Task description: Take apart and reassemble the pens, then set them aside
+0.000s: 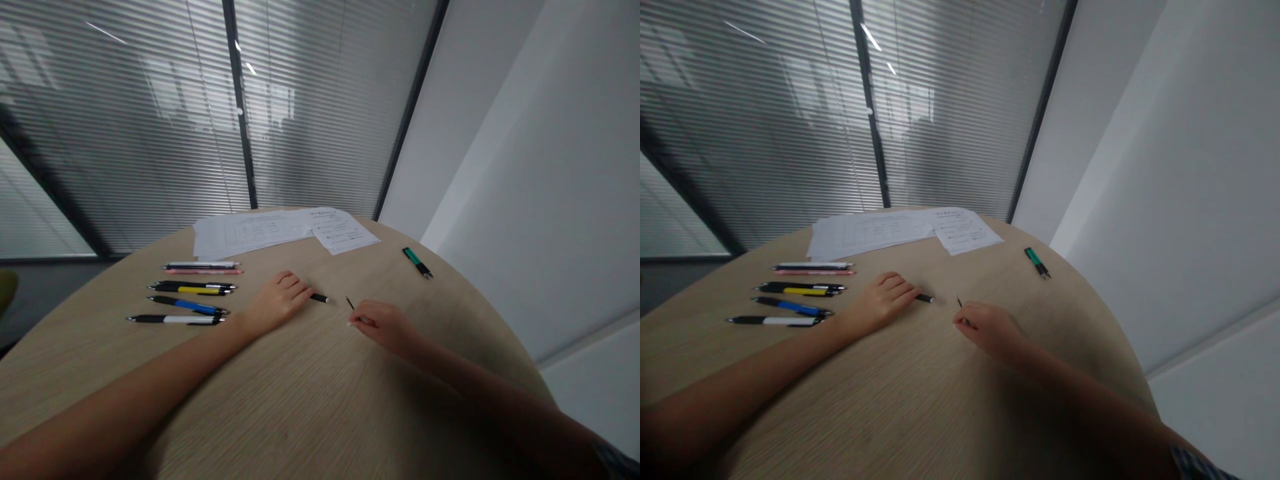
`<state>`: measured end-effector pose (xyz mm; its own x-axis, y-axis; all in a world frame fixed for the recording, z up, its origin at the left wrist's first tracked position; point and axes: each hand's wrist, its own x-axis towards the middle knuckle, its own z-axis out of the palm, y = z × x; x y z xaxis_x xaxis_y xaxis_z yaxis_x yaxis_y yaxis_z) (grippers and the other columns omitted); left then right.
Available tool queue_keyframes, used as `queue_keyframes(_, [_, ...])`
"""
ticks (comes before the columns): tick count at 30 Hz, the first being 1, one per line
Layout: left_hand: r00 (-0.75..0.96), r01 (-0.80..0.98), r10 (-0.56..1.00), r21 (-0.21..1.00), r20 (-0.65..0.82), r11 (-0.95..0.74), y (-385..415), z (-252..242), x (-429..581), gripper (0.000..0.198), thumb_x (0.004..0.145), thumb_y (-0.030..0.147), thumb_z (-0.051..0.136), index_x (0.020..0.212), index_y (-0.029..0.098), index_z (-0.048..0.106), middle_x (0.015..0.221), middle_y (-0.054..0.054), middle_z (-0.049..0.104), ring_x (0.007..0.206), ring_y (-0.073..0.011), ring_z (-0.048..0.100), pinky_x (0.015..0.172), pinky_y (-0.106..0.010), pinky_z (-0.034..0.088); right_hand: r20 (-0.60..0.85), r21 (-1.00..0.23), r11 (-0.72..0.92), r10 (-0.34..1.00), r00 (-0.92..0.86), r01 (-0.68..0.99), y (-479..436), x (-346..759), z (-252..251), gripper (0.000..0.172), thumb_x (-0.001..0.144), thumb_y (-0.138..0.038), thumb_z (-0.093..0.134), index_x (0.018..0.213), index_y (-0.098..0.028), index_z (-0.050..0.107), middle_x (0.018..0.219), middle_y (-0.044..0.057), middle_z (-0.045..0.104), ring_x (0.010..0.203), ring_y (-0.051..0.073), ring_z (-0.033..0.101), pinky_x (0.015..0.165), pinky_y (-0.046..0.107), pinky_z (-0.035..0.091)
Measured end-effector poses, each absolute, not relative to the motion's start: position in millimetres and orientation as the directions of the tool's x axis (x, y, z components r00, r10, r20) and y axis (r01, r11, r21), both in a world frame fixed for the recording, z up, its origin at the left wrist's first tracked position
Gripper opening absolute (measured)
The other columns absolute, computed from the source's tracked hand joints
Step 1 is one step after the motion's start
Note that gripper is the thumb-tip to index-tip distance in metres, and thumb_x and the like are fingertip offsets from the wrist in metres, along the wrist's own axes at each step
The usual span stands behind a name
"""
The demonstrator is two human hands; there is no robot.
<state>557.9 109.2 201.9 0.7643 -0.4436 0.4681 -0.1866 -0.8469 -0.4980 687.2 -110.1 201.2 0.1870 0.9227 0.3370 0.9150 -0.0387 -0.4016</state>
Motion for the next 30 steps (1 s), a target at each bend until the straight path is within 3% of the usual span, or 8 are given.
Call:
queue_keyframes(8, [0.766,-0.233,-0.452,-0.458,0.457,-0.858,105,202,558,0.021,0.085,0.011,0.036,0.098,0.014,0.052,0.08,-0.006,0.06,0.074,-0.0163,0.05,0.075,-0.034,0.039,0.403,-0.335,-0.057,0.894,0.198,0.94,-101,688,193,0.01,0.076,-0.014,0.049,0.074,-0.017,0.058,0.076,0.004,0.062,0.075,0.013,0.055,0.07,0.024,0.041])
queue_keyframes(21, [0.753,-0.259,-0.452,-0.416,0.479,-0.872,101,202,558,0.023,0.086,0.01,0.032,0.098,0.013,0.051,0.083,-0.005,0.061,0.079,-0.0153,0.053,0.082,-0.034,0.038,0.385,-0.332,-0.141,0.882,0.27,0.933,-101,691,189,0.011,0.076,-0.016,0.049,0.078,-0.017,0.06,0.073,0.002,0.061,0.069,0.012,0.054,0.066,0.024,0.041])
queue_keyframes(26, [0.712,-0.245,-0.441,-0.396,0.546,-0.885,103,199,559,0.021,0.087,0.015,0.036,0.103,0.011,0.049,0.079,-0.005,0.063,0.074,-0.0145,0.055,0.079,-0.034,0.04,0.349,-0.33,-0.166,0.893,0.283,0.929,-101,690,190,0.013,0.076,-0.015,0.049,0.08,-0.019,0.061,0.076,0.003,0.063,0.07,0.013,0.055,0.066,0.025,0.042])
queue_keyframes(30, [0.69,-0.245,-0.412,-0.344,0.595,-0.906,105,199,560,0.018,0.086,0.02,0.04,0.096,0.013,0.053,0.074,-0.003,0.063,0.068,-0.0126,0.055,0.076,-0.031,0.04,0.356,-0.33,-0.187,0.883,0.306,0.925,-101,690,189,0.015,0.076,-0.017,0.048,0.083,-0.019,0.061,0.079,0.004,0.064,0.073,0.014,0.057,0.069,0.027,0.043])
